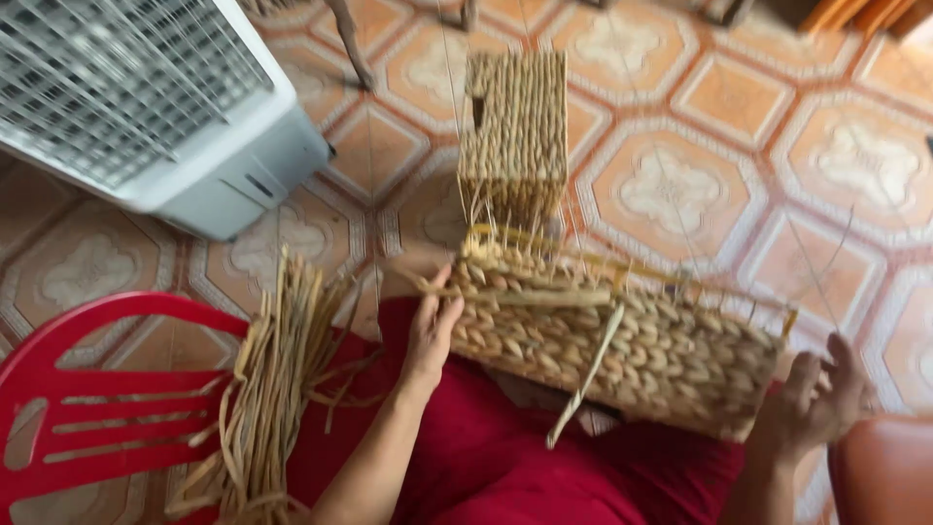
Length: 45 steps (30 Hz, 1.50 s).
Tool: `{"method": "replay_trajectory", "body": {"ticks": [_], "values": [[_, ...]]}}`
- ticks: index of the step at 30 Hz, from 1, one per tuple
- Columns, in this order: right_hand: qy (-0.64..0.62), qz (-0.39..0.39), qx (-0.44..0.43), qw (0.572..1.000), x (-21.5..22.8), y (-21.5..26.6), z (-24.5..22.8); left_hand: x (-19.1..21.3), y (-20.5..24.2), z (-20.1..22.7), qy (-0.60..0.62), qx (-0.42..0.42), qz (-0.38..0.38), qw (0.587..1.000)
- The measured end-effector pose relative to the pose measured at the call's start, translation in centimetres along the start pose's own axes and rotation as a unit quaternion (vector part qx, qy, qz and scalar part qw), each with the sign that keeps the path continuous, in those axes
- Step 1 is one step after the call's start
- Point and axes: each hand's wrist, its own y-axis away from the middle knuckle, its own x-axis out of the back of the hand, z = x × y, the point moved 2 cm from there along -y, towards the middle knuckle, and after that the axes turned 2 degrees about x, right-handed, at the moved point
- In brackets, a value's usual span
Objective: The person weaves a basket by wrapping and threading dried plant strips through a wire frame by hand.
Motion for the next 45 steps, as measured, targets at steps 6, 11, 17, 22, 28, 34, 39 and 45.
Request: {"method": "replay_trajectory", "body": {"ticks": [6, 11, 17, 22, 28, 34, 39, 45], "values": [[-0.16, -0.185, -0.203, 0.948, 1.8, 1.8, 1.6, -2.1, 2.4, 0.2, 0.059, -0.022, -0.017, 0.998], [-0.178, -0.12, -0.094, 0.972, 1.9, 2.0, 0.5, -2.2, 4.7, -0.4, -0.059, 0.015, 0.004, 0.998], [-0.165, -0.098, -0.111, 0.975, 2.0, 2.2, 1.1, -3.1, 6.0, 8.1, -0.524, -0.156, -0.046, 0.836], [-0.2, -0.095, -0.159, 0.962, 1.5, 2.1, 1.7, -6.5, 6.1, 11.3, -0.445, -0.188, -0.111, 0.868], [-0.117, -0.113, -0.086, 0.983, 1.2, -0.1, 1.4, -15.7, 3.2, 9.3, -0.421, -0.421, -0.17, 0.786], [-0.063, -0.18, -0.03, 0.981, -0.8, -2.8, -8.4, -15.3, -3.3, 7.2, -0.531, -0.26, -0.293, 0.752], [-0.053, -0.404, 0.141, 0.902, -6.6, -4.1, -13.9, -11.6, -8.5, 10.6, -0.422, -0.093, -0.391, 0.813], [-0.052, -0.437, 0.028, 0.897, -10.0, -3.6, -11.5, -9.4, -10.6, 7.8, -0.019, 0.039, -0.514, 0.857]]}}
